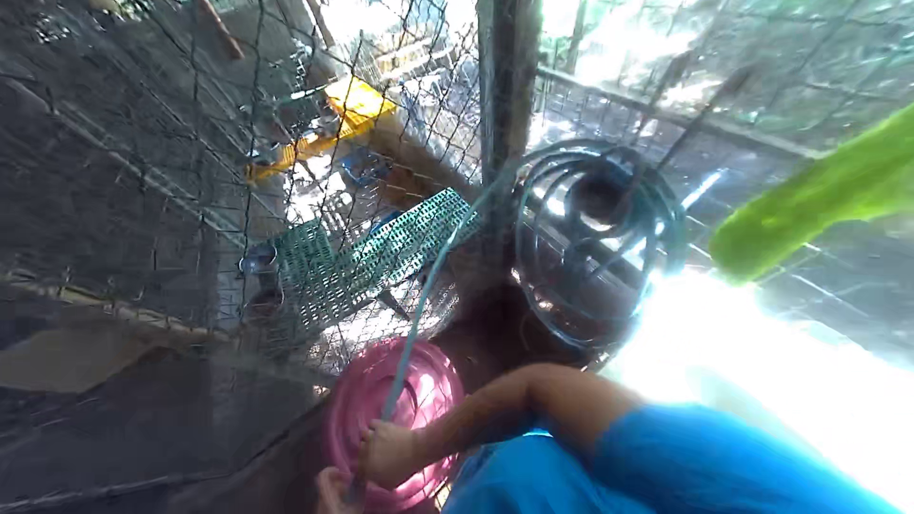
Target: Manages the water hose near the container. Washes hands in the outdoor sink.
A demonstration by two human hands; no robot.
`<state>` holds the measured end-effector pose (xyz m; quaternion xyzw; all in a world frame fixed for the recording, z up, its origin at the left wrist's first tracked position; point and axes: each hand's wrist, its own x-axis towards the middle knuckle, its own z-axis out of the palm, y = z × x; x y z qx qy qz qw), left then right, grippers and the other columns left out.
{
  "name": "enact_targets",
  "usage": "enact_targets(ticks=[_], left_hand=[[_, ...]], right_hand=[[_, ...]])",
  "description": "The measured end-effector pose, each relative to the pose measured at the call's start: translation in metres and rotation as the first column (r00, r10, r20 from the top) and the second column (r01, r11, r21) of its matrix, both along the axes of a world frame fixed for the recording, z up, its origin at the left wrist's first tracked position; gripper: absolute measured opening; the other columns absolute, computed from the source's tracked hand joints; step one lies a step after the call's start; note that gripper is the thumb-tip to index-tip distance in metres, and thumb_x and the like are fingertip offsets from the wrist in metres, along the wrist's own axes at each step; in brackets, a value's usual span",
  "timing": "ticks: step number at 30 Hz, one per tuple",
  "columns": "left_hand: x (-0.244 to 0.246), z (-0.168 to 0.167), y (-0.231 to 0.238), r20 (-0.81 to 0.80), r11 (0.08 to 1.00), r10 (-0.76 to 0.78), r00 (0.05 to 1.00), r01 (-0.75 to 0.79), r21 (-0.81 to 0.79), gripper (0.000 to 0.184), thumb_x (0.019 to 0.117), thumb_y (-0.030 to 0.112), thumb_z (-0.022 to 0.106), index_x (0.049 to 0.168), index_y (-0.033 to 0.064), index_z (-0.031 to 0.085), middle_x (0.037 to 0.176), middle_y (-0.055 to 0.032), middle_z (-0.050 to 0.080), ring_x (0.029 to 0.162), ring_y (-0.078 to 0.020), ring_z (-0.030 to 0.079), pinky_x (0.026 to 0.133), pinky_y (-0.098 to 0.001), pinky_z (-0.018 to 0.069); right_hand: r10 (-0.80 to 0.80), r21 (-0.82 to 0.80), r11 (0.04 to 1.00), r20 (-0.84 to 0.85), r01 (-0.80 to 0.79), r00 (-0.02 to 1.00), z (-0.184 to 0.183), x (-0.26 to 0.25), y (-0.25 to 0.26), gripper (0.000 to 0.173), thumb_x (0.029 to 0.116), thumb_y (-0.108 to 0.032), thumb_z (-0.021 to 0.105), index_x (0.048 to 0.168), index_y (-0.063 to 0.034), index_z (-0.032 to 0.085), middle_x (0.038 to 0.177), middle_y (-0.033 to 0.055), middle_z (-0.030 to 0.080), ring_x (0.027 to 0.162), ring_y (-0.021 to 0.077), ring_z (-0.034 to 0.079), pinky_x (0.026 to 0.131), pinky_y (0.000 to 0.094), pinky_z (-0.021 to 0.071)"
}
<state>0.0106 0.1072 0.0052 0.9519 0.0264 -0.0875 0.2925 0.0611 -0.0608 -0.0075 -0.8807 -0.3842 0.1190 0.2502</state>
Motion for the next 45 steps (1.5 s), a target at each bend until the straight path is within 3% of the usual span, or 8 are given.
enact_targets(ticks=[6, 14, 17, 21, 24, 29, 40, 45], left_hand=[[-0.020, 0.018, 0.018, 0.442, 0.995, -0.095, 0.892, 0.075, 0.062, 0.039, 0.0870, 0.005, 0.072, 0.115, -0.0188, 0.061, 0.110, -0.0387, 0.065, 0.105, -0.0575, 0.063, 0.095, -0.0690, 0.0460], [0.022, -0.041, 0.079, 0.286, 0.998, 0.056, 0.956, -0.058, -0.002, 0.040, 0.1023, 0.014, 0.058, 0.127, -0.0177, 0.058, 0.125, -0.0419, 0.059, 0.121, -0.0589, 0.056, 0.104, -0.0706, 0.0401], [0.040, 0.011, -0.006, 0.215, 0.994, -0.108, 0.971, 0.111, -0.005, 0.038, 0.1011, 0.015, 0.062, 0.123, -0.0170, 0.062, 0.111, -0.0395, 0.065, 0.107, -0.0555, 0.064, 0.097, -0.0684, 0.0468], [0.056, 0.082, -0.128, 0.021, 0.853, -0.519, 0.855, 0.516, 0.082, 0.034, 0.1004, 0.023, 0.065, 0.118, -0.0060, 0.067, 0.102, -0.0286, 0.071, 0.098, -0.0456, 0.069, 0.089, -0.0635, 0.0520], [0.040, 0.112, -0.219, 0.134, 0.734, -0.679, 0.722, 0.670, 0.107, 0.036, 0.0940, 0.021, 0.073, 0.120, -0.0035, 0.067, 0.098, -0.0259, 0.072, 0.093, -0.0447, 0.071, 0.083, -0.0615, 0.0548], [0.042, 0.120, -0.257, 0.614, 0.704, -0.562, 0.555, 0.710, 0.004, 0.034, 0.0787, 0.008, 0.082, 0.107, -0.0053, 0.070, 0.091, -0.0194, 0.074, 0.087, -0.0396, 0.072, 0.084, -0.0592, 0.0543], [0.054, -0.133, -0.092, -0.205, 0.975, -0.203, 0.957, 0.218, 0.049, 0.032, 0.0982, 0.012, 0.066, 0.122, -0.0084, 0.066, 0.112, -0.0317, 0.069, 0.109, -0.0473, 0.066, 0.100, -0.0636, 0.0478], [0.040, -0.183, -0.019, -0.182, 0.999, -0.033, 0.983, 0.038, 0.027, 0.037, 0.1020, 0.012, 0.061, 0.130, -0.0117, 0.057, 0.119, -0.0355, 0.064, 0.112, -0.0484, 0.064, 0.100, -0.0610, 0.0487]], right_hand=[[-0.106, 0.264, 0.905, -0.619, 0.333, 0.778, 0.047, -0.014, -0.089, 0.033, 0.0969, -0.021, 0.072, 0.090, 0.0104, 0.069, 0.079, 0.0188, 0.063, 0.075, 0.0287, 0.059, 0.074, 0.0505, 0.0476], [-0.036, 0.660, 0.375, -0.692, 0.651, 0.721, 0.060, -0.063, -0.288, 0.022, 0.0875, -0.034, 0.065, 0.065, -0.0313, 0.065, 0.055, -0.0177, 0.054, 0.047, -0.0067, 0.046, 0.045, 0.0147, 0.0373], [-0.716, 0.268, 0.505, -0.401, 0.821, 0.571, 0.080, -0.073, -0.373, 0.024, 0.0856, -0.010, 0.076, 0.107, -0.0006, 0.071, 0.097, 0.0171, 0.070, 0.087, 0.0235, 0.067, 0.083, 0.0406, 0.0547], [-0.795, 0.067, 0.606, 0.034, 0.793, 0.605, 0.149, -0.084, -0.346, 0.101, 0.0721, -0.036, 0.093, 0.153, 0.0012, 0.045, 0.152, 0.0327, 0.043, 0.137, 0.0490, 0.048, 0.110, 0.0646, 0.0405], [-0.631, 0.080, 0.768, -0.074, 0.635, 0.773, 0.157, -0.087, -0.263, 0.092, 0.0864, -0.040, 0.082, 0.158, -0.0025, 0.038, 0.149, 0.0256, 0.052, 0.134, 0.0415, 0.055, 0.111, 0.0592, 0.0438], [-0.659, 0.422, 0.632, -0.149, 0.650, 0.737, 0.148, -0.092, -0.285, 0.070, 0.0875, -0.025, 0.080, 0.146, 0.0011, 0.052, 0.076, 0.0076, 0.067, 0.063, 0.0119, 0.058, 0.064, 0.0311, 0.0525], [-0.993, 0.881, 0.116, 0.113, 0.459, 0.034, 0.241, -0.081, -0.516, 0.048, 0.0794, -0.030, 0.083, 0.116, -0.0041, 0.066, 0.085, -0.0093, 0.068, 0.068, -0.0053, 0.061, 0.071, 0.0181, 0.0557], [-0.985, 0.474, -0.108, 0.067, 0.874, -0.158, 0.214, -0.028, -0.557, 0.048, 0.0968, -0.029, 0.070, 0.130, 0.0051, 0.064, 0.122, 0.0313, 0.066, 0.115, 0.0442, 0.064, 0.102, 0.0628, 0.0464]])
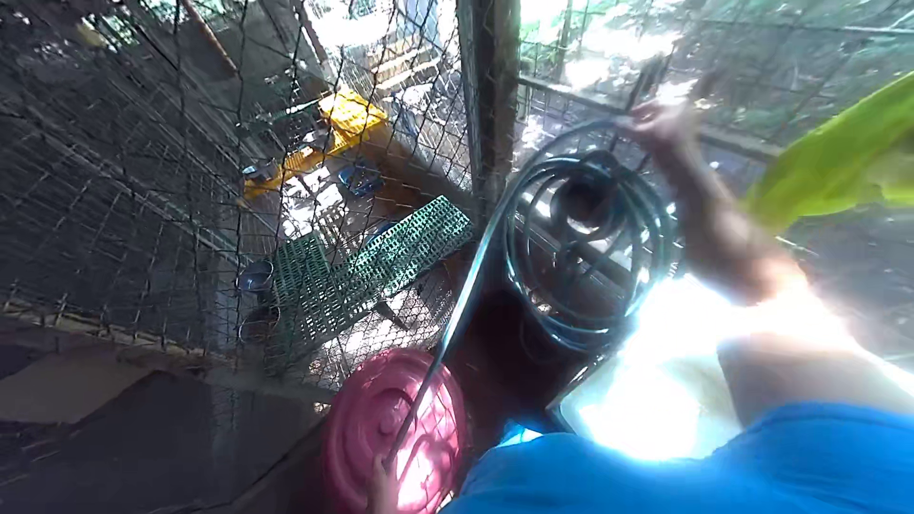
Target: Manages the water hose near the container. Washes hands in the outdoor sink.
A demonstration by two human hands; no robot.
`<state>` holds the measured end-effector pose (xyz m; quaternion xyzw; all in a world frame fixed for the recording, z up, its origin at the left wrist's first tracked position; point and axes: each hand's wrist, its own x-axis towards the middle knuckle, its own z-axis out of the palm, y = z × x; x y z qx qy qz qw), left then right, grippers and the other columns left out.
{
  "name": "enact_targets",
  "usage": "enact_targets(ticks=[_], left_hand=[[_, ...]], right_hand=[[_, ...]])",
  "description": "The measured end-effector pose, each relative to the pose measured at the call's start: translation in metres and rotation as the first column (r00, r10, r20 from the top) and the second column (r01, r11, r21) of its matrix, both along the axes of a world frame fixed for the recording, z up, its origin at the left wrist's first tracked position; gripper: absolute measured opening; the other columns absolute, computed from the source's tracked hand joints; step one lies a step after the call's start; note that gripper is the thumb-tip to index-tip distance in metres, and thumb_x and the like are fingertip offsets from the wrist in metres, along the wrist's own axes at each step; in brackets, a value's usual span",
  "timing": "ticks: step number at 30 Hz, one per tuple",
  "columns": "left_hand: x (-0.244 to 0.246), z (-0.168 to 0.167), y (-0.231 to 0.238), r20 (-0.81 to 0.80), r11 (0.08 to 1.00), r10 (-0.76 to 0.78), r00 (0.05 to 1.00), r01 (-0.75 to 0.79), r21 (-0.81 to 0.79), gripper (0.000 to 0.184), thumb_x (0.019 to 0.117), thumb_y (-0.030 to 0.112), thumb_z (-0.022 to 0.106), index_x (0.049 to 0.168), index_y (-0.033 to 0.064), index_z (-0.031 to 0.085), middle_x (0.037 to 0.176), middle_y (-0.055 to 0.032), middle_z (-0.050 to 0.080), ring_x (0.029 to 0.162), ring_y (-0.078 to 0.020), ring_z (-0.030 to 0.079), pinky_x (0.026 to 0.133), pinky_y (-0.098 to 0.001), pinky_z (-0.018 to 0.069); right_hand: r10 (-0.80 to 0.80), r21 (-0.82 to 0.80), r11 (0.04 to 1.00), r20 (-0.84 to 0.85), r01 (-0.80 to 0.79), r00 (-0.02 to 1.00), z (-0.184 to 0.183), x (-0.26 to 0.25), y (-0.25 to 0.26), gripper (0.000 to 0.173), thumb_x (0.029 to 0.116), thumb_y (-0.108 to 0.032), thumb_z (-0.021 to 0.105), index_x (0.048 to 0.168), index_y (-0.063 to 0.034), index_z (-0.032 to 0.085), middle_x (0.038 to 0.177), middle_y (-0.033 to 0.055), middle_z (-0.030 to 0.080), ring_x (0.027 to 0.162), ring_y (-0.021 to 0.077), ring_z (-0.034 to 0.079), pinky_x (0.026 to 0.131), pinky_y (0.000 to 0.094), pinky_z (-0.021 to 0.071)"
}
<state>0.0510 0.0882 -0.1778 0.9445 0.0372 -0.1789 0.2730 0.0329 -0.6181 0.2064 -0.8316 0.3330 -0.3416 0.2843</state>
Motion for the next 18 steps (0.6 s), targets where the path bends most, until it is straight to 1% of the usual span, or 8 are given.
enact_targets(ticks=[2, 4, 7, 8, 10, 13, 15, 18], left_hand=[[0.003, 0.019, 0.005, 0.002, 1.000, 0.023, 1.000, -0.023, -0.006, 0.043, 0.1024, 0.015, 0.061, 0.134, -0.0121, 0.053, 0.117, -0.0375, 0.063, 0.109, -0.0515, 0.064, 0.097, -0.0637, 0.0493], [0.006, 0.044, 0.000, -0.012, 1.000, -0.003, 1.000, 0.003, 0.007, 0.043, 0.1019, 0.018, 0.062, 0.133, -0.0112, 0.054, 0.113, -0.0361, 0.065, 0.105, -0.0500, 0.065, 0.094, -0.0642, 0.0500], [0.009, 0.109, -0.026, 0.018, 0.998, -0.063, 0.998, 0.063, 0.014, 0.039, 0.0994, 0.017, 0.065, 0.127, -0.0100, 0.060, 0.108, -0.0336, 0.067, 0.101, -0.0476, 0.067, 0.093, -0.0634, 0.0504], [0.011, 0.133, -0.037, 0.032, 0.996, -0.092, 0.995, 0.092, 0.018, 0.039, 0.0981, 0.017, 0.067, 0.126, -0.0100, 0.061, 0.108, -0.0339, 0.067, 0.101, -0.0484, 0.067, 0.092, -0.0642, 0.0502], [0.012, 0.181, -0.056, 0.017, 0.991, -0.132, 0.991, 0.132, 0.018, 0.043, 0.0967, 0.021, 0.070, 0.129, -0.0070, 0.061, 0.109, -0.0310, 0.068, 0.102, -0.0468, 0.067, 0.093, -0.0641, 0.0506], [-0.008, 0.230, -0.067, 0.138, 0.991, -0.124, 0.983, 0.130, -0.037, 0.045, 0.0931, 0.018, 0.072, 0.129, -0.0052, 0.060, 0.101, -0.0262, 0.070, 0.092, -0.0425, 0.069, 0.086, -0.0621, 0.0528], [-0.022, 0.233, -0.050, 0.321, 0.992, -0.101, 0.942, 0.118, -0.036, 0.043, 0.0875, 0.015, 0.077, 0.123, -0.0059, 0.064, 0.098, -0.0248, 0.071, 0.090, -0.0431, 0.069, 0.083, -0.0651, 0.0521], [-0.033, 0.184, 0.027, 0.470, 0.996, 0.059, 0.881, -0.018, -0.091, 0.035, 0.0832, 0.012, 0.080, 0.108, -0.0109, 0.069, 0.099, -0.0300, 0.070, 0.095, -0.0486, 0.068, 0.089, -0.0712, 0.0473]], right_hand=[[0.076, -0.155, 0.984, -0.108, -0.092, 0.991, -0.001, 0.014, 0.050, 0.040, 0.0994, -0.018, 0.065, 0.133, 0.0035, 0.064, 0.131, 0.0319, 0.062, 0.126, 0.0493, 0.058, 0.107, 0.0661, 0.0424], [0.369, -0.246, 0.892, -0.089, -0.379, 0.925, -0.011, 0.018, 0.151, 0.051, 0.0914, -0.008, 0.075, 0.140, -0.0038, 0.059, 0.140, 0.0211, 0.059, 0.130, 0.0378, 0.058, 0.108, 0.0561, 0.0471], [0.891, -0.133, 0.348, -0.260, -0.928, 0.371, -0.098, 0.040, 0.298, 0.078, 0.0769, -0.021, 0.090, 0.146, -0.0107, 0.057, 0.157, 0.0169, 0.046, 0.144, 0.0349, 0.045, 0.118, 0.0571, 0.0362], [0.937, -0.039, 0.136, -0.318, -0.990, 0.142, -0.124, 0.041, 0.343, 0.085, 0.0769, -0.019, 0.090, 0.152, -0.0104, 0.051, 0.162, 0.0219, 0.038, 0.149, 0.0406, 0.036, 0.121, 0.0638, 0.0247], [0.901, 0.056, -0.059, -0.427, -0.997, -0.077, -0.161, 0.041, 0.412, 0.089, 0.0806, -0.016, 0.088, 0.158, -0.0134, 0.043, 0.161, 0.0251, 0.038, 0.151, 0.0435, 0.032, 0.123, 0.0688, 0.0136], [0.930, 0.022, 0.003, -0.367, -1.000, -0.005, -0.161, 0.046, 0.450, 0.028, 0.0914, -0.016, 0.075, 0.113, 0.0005, 0.073, 0.111, 0.0240, 0.072, 0.115, 0.0427, 0.064, 0.111, 0.0628, 0.0359], [0.964, -0.012, 0.031, -0.265, -0.999, 0.033, -0.139, 0.051, 0.444, 0.025, 0.0879, -0.023, 0.077, 0.094, 0.0017, 0.076, 0.092, 0.0202, 0.074, 0.096, 0.0391, 0.070, 0.099, 0.0619, 0.0424], [0.994, 0.040, 0.074, -0.080, -0.996, 0.071, -0.097, 0.050, 0.419, 0.025, 0.0811, -0.019, 0.082, 0.092, 0.0029, 0.077, 0.088, 0.0195, 0.075, 0.087, 0.0360, 0.071, 0.089, 0.0604, 0.0493]])
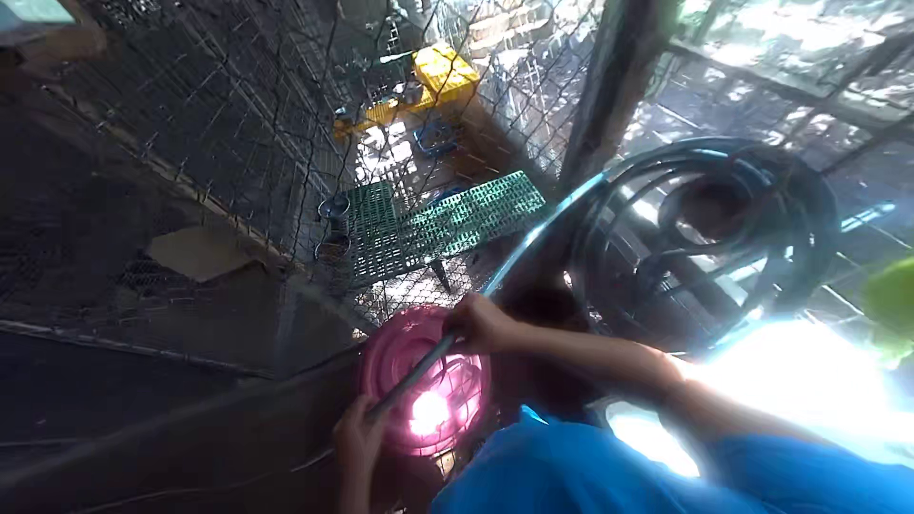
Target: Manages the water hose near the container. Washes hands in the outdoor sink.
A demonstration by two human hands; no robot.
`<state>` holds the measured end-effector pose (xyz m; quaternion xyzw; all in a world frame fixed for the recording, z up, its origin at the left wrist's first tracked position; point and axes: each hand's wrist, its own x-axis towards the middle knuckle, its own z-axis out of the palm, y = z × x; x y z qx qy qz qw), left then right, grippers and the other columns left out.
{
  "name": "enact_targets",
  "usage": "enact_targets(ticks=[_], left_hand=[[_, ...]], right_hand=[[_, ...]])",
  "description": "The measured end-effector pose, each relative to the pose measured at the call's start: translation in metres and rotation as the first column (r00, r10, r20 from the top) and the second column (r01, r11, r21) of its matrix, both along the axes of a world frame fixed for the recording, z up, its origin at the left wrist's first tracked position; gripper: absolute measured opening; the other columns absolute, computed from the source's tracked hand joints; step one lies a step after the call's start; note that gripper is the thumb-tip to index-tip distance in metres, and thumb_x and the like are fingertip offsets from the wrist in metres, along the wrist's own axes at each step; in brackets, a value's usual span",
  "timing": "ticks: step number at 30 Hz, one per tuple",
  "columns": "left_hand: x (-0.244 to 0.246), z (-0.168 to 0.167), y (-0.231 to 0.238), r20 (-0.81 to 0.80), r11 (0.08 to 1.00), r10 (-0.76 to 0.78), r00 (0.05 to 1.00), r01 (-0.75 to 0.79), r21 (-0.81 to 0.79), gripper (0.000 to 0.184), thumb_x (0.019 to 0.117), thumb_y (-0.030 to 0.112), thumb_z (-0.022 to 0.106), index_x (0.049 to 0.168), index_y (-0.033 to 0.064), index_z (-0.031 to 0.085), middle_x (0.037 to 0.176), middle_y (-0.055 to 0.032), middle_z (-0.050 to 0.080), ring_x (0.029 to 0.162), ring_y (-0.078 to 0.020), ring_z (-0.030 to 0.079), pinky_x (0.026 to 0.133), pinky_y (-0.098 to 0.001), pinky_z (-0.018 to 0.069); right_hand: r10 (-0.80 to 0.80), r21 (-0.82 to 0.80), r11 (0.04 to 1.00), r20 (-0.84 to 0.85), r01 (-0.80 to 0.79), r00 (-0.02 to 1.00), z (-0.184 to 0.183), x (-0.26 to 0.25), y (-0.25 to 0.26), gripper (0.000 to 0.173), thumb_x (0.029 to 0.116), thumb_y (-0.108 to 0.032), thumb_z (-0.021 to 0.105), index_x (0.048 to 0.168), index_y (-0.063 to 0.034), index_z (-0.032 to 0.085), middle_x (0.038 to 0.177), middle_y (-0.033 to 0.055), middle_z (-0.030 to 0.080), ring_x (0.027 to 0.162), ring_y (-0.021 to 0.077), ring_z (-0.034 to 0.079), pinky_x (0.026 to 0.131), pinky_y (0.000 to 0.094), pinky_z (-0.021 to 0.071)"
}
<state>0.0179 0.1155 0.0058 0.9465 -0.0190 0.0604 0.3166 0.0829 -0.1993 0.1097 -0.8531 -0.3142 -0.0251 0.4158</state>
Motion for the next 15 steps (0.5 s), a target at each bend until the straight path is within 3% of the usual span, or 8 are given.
enact_targets(ticks=[4, 7, 8, 9, 10, 11, 13, 15], left_hand=[[-0.024, -0.100, 0.113, -0.145, 0.956, 0.282, 0.948, -0.290, -0.036, 0.033, 0.0987, 0.011, 0.066, 0.119, -0.0151, 0.064, 0.118, -0.0377, 0.064, 0.114, -0.0516, 0.061, 0.102, -0.0656, 0.0444], [-0.039, -0.098, 0.111, -0.318, 0.958, 0.285, 0.904, -0.274, 0.078, 0.040, 0.1040, 0.024, 0.061, 0.119, -0.0129, 0.065, 0.108, -0.0366, 0.066, 0.105, -0.0508, 0.065, 0.096, -0.0665, 0.0468], [-0.042, -0.089, 0.099, -0.402, 0.973, 0.232, 0.886, -0.213, 0.092, 0.041, 0.1043, 0.026, 0.061, 0.118, -0.0126, 0.066, 0.105, -0.0353, 0.068, 0.102, -0.0488, 0.066, 0.095, -0.0649, 0.0481], [-0.043, -0.081, 0.085, -0.471, 0.986, 0.163, 0.867, -0.135, 0.093, 0.041, 0.1039, 0.026, 0.061, 0.116, -0.0128, 0.066, 0.102, -0.0339, 0.068, 0.098, -0.0469, 0.067, 0.093, -0.0631, 0.0496], [-0.041, -0.074, 0.068, -0.522, 0.995, 0.097, 0.848, -0.062, 0.083, 0.040, 0.1024, 0.026, 0.064, 0.113, -0.0126, 0.067, 0.099, -0.0321, 0.068, 0.095, -0.0447, 0.067, 0.091, -0.0610, 0.0504], [-0.038, -0.068, 0.047, -0.568, 0.996, 0.039, 0.822, 0.011, 0.085, 0.039, 0.1000, 0.025, 0.067, 0.113, -0.0109, 0.067, 0.099, -0.0306, 0.069, 0.095, -0.0436, 0.067, 0.091, -0.0602, 0.0510], [-0.031, -0.048, -0.002, -0.646, 0.982, -0.027, 0.763, 0.141, 0.125, 0.039, 0.0944, 0.024, 0.073, 0.122, -0.0030, 0.067, 0.107, -0.0275, 0.070, 0.102, -0.0427, 0.068, 0.094, -0.0609, 0.0517], [-0.018, -0.014, -0.049, -0.673, 0.965, -0.057, 0.737, 0.214, 0.153, 0.044, 0.0934, 0.019, 0.071, 0.133, 0.0021, 0.061, 0.113, -0.0266, 0.070, 0.108, -0.0434, 0.067, 0.095, -0.0622, 0.0515]], right_hand=[[-0.119, 0.245, 0.960, -0.084, 0.136, 0.989, 0.021, 0.018, -0.038, 0.017, 0.0756, -0.002, 0.082, 0.089, 0.0039, 0.075, 0.082, 0.0117, 0.073, 0.076, 0.0151, 0.067, 0.074, 0.0372, 0.0554], [-0.349, 0.049, 0.933, -0.115, 0.357, 0.930, -0.031, 0.068, -0.066, 0.023, 0.0786, -0.007, 0.086, 0.099, -0.0022, 0.079, 0.095, 0.0147, 0.076, 0.087, 0.0251, 0.072, 0.083, 0.0500, 0.0587], [-0.439, -0.139, 0.894, -0.068, 0.427, 0.896, -0.054, 0.081, -0.073, 0.032, 0.0822, -0.016, 0.086, 0.111, -0.0054, 0.078, 0.113, 0.0181, 0.074, 0.106, 0.0319, 0.070, 0.096, 0.0575, 0.0534], [-0.474, -0.320, 0.843, -0.061, 0.433, 0.878, -0.074, 0.087, -0.074, 0.047, 0.0847, -0.020, 0.083, 0.129, -0.0062, 0.071, 0.138, 0.0231, 0.062, 0.129, 0.0388, 0.057, 0.110, 0.0640, 0.0393], [-0.454, -0.444, 0.817, -0.105, 0.367, 0.885, -0.085, 0.084, -0.064, 0.065, 0.0863, -0.022, 0.081, 0.145, -0.0060, 0.059, 0.155, 0.0276, 0.044, 0.145, 0.0448, 0.040, 0.117, 0.0689, 0.0281], [-0.386, -0.493, 0.827, -0.149, 0.270, 0.910, -0.092, 0.071, -0.045, 0.076, 0.0870, -0.025, 0.080, 0.153, -0.0058, 0.048, 0.161, 0.0295, 0.033, 0.149, 0.0469, 0.032, 0.118, 0.0678, 0.0280], [-0.106, -0.379, 0.925, -0.253, 0.002, 0.962, -0.109, 0.016, 0.008, 0.084, 0.0815, -0.017, 0.085, 0.154, -0.0032, 0.045, 0.161, 0.0278, 0.035, 0.149, 0.0453, 0.034, 0.119, 0.0643, 0.0288], [0.141, -0.309, 0.906, -0.422, -0.288, 0.895, -0.107, -0.033, 0.051, 0.101, 0.0807, -0.016, 0.088, 0.162, -0.0039, 0.029, 0.160, 0.0268, 0.038, 0.149, 0.0450, 0.035, 0.120, 0.0679, 0.0217]])
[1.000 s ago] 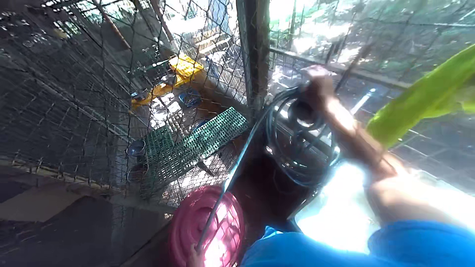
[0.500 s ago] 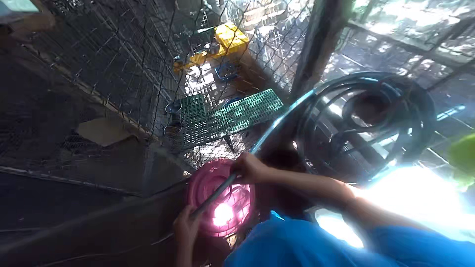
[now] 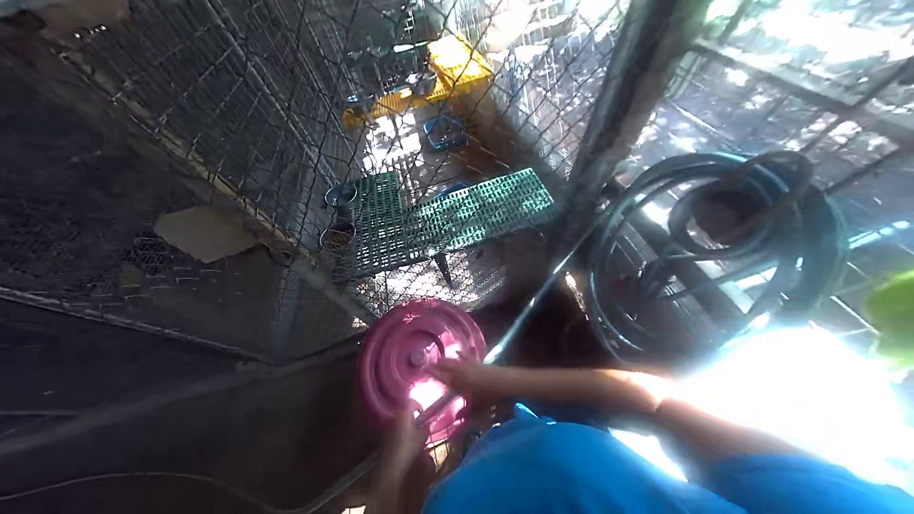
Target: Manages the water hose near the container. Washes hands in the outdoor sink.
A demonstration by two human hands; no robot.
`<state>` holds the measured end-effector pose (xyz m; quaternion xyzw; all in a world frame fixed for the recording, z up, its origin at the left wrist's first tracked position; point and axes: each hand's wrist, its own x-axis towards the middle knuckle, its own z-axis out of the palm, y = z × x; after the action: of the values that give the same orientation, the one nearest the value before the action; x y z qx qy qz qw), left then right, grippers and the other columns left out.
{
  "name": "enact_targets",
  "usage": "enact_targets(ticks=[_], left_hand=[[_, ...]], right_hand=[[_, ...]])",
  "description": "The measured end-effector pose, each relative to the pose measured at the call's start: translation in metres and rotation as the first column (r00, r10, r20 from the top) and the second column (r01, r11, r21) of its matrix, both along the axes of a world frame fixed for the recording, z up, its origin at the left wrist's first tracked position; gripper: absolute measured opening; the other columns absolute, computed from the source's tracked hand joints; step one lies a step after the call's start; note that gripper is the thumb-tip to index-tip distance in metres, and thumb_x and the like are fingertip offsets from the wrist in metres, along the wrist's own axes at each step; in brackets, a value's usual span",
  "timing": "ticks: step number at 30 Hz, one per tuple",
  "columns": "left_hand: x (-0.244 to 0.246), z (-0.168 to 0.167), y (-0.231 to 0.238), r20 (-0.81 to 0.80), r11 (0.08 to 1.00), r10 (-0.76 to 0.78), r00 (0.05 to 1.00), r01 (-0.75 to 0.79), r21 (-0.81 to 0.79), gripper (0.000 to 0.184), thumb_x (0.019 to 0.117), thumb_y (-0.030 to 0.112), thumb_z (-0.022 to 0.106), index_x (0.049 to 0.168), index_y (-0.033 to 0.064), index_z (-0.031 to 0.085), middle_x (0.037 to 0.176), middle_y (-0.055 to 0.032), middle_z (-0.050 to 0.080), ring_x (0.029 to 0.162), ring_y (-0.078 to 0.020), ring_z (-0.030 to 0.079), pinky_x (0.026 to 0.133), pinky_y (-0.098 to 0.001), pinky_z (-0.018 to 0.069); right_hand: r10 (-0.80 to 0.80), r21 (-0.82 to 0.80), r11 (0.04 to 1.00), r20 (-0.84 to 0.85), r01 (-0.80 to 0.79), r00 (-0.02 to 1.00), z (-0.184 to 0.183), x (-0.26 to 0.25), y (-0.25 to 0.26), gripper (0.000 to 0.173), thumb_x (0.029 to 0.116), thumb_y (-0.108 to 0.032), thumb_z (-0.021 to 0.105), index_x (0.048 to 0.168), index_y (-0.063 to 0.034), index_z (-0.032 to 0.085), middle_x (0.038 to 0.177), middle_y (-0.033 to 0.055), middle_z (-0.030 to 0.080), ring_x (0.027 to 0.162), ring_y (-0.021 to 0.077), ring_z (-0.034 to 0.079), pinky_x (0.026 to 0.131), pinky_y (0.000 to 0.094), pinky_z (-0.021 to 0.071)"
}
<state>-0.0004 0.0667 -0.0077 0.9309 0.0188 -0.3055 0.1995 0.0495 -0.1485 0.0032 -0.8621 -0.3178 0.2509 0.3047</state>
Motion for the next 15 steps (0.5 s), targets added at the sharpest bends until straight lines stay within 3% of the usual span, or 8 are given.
enact_targets(ticks=[2, 4, 5, 7, 10, 12, 13, 15], left_hand=[[0.008, 0.037, -0.031, 0.067, 0.998, -0.055, 0.996, 0.056, -0.009, 0.049, 0.0915, 0.015, 0.070, 0.137, 0.0022, 0.057, 0.109, -0.0249, 0.070, 0.105, -0.0428, 0.068, 0.092, -0.0623, 0.0517], [0.003, 0.061, -0.042, 0.340, 0.989, -0.110, 0.934, 0.136, -0.054, 0.046, 0.0842, 0.016, 0.079, 0.125, -0.0005, 0.064, 0.098, -0.0184, 0.073, 0.093, -0.0375, 0.071, 0.090, -0.0595, 0.0523], [0.001, 0.066, -0.039, 0.525, 0.981, -0.114, 0.843, 0.180, -0.076, 0.045, 0.0764, 0.015, 0.085, 0.115, -0.0029, 0.069, 0.094, -0.0173, 0.074, 0.090, -0.0370, 0.071, 0.094, -0.0616, 0.0484], [0.000, 0.069, -0.022, 0.696, 0.977, -0.102, 0.711, 0.201, -0.063, 0.041, 0.0706, 0.011, 0.088, 0.106, -0.0046, 0.072, 0.096, -0.0208, 0.074, 0.095, -0.0432, 0.070, 0.102, -0.0702, 0.0404], [0.010, 0.018, 0.027, 0.749, 0.989, 0.029, 0.662, 0.089, -0.117, 0.031, 0.0804, 0.017, 0.079, 0.099, -0.0073, 0.072, 0.096, -0.0257, 0.072, 0.096, -0.0474, 0.068, 0.099, -0.0738, 0.0384], [0.016, -0.028, 0.053, 0.656, 0.975, 0.140, 0.742, 0.013, -0.223, 0.035, 0.0922, 0.018, 0.071, 0.108, -0.0134, 0.069, 0.104, -0.0315, 0.070, 0.105, -0.0508, 0.065, 0.102, -0.0710, 0.0385], [0.019, -0.046, 0.060, 0.604, 0.963, 0.166, 0.779, 0.004, -0.270, 0.035, 0.0964, 0.016, 0.067, 0.114, -0.0139, 0.067, 0.109, -0.0321, 0.069, 0.109, -0.0498, 0.064, 0.105, -0.0670, 0.0407], [0.029, -0.062, 0.054, 0.584, 0.933, 0.181, 0.792, 0.051, -0.357, 0.029, 0.0955, 0.010, 0.064, 0.111, -0.0146, 0.067, 0.105, -0.0309, 0.069, 0.104, -0.0455, 0.065, 0.100, -0.0605, 0.0470]], right_hand=[[0.018, 0.018, 1.000, -0.140, -0.016, 0.990, 0.009, -0.022, 0.014, 0.099, 0.0868, -0.016, 0.082, 0.164, -0.0051, 0.021, 0.138, 0.0294, 0.059, 0.130, 0.0472, 0.054, 0.112, 0.0680, 0.0333], [-0.156, 0.157, 0.968, -0.228, 0.195, 0.961, 0.020, -0.027, -0.004, 0.065, 0.0902, -0.017, 0.079, 0.148, -0.0032, 0.052, 0.102, 0.0268, 0.072, 0.096, 0.0439, 0.068, 0.092, 0.0656, 0.0490], [-0.214, 0.248, 0.928, -0.252, 0.277, 0.944, 0.029, -0.028, -0.022, 0.050, 0.0894, -0.016, 0.079, 0.134, 0.0004, 0.064, 0.090, 0.0227, 0.072, 0.082, 0.0363, 0.068, 0.084, 0.0591, 0.0526], [-0.301, 0.447, 0.794, -0.300, 0.412, 0.905, 0.053, -0.040, -0.066, 0.026, 0.0873, -0.009, 0.078, 0.109, 0.0051, 0.072, 0.081, 0.0097, 0.069, 0.069, 0.0125, 0.060, 0.070, 0.0343, 0.0526], [-0.456, 0.665, 0.435, -0.418, 0.607, 0.786, 0.099, -0.066, -0.142, 0.013, 0.0846, -0.005, 0.071, 0.096, -0.0090, 0.075, 0.083, -0.0090, 0.071, 0.069, -0.0043, 0.060, 0.063, 0.0163, 0.0515], [-0.552, 0.775, 0.194, -0.421, 0.601, 0.720, 0.118, -0.082, -0.192, 0.013, 0.0841, -0.020, 0.076, 0.097, -0.0239, 0.079, 0.077, -0.0142, 0.070, 0.059, -0.0067, 0.056, 0.054, 0.0123, 0.0472], [-0.606, 0.815, 0.115, -0.395, 0.567, 0.690, 0.123, -0.090, -0.217, 0.014, 0.0841, -0.028, 0.078, 0.098, -0.0279, 0.080, 0.073, -0.0148, 0.069, 0.056, -0.0063, 0.055, 0.053, 0.0122, 0.0467], [-0.741, 0.861, 0.043, -0.313, 0.507, 0.594, 0.125, -0.104, -0.266, 0.014, 0.0851, -0.036, 0.074, 0.097, -0.0309, 0.079, 0.068, -0.0152, 0.066, 0.054, -0.0042, 0.055, 0.052, 0.0143, 0.0468]])
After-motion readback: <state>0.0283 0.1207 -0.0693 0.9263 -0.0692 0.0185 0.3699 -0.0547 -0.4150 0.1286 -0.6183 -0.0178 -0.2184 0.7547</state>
